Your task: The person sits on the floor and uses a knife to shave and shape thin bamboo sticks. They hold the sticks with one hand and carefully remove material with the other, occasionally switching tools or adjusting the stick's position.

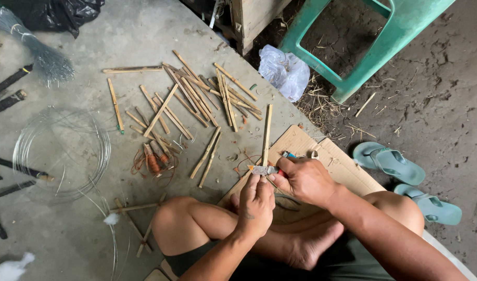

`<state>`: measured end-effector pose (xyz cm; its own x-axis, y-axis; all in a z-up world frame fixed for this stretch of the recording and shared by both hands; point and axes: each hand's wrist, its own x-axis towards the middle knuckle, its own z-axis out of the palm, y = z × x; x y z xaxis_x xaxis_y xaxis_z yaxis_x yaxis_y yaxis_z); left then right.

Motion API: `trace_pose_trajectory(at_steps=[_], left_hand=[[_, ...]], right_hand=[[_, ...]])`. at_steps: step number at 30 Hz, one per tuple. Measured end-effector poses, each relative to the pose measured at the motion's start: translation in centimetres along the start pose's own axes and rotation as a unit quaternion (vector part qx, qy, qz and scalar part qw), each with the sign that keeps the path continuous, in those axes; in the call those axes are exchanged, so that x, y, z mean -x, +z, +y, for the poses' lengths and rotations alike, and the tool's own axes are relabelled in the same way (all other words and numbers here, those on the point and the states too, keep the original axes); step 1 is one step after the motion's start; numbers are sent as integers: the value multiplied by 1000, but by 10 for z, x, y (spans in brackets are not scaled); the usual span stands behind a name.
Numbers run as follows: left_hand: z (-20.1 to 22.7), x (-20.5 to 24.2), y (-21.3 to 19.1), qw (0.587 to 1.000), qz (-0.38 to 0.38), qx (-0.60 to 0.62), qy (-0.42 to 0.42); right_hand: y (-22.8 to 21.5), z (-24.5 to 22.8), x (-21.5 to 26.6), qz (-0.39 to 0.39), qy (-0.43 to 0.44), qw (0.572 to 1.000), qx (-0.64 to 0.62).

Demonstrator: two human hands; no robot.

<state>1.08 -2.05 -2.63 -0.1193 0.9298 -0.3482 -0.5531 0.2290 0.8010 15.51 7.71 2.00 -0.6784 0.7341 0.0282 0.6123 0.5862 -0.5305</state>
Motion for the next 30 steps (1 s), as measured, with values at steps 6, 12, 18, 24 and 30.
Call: trace_pose_trajectory(at_steps=[6,12,18,24,30], left_hand=[[7,27,10,996,-12,-91,-5],[-10,27,18,1000,-20,0,-23],[-14,-7,7,1000,-22,-10,18],[12,6,14,995,-14,-93,21],[15,12,7,966,-18,-239,96]], right_hand=[[-18,19,-19,66,81,995,3],[-42,38,-19,59,167,983,-55],[-21,0,10,27,1,999,-26],[-19,-1,2,31,33,999,14],[-6,13,-2,75,15,997,11]])
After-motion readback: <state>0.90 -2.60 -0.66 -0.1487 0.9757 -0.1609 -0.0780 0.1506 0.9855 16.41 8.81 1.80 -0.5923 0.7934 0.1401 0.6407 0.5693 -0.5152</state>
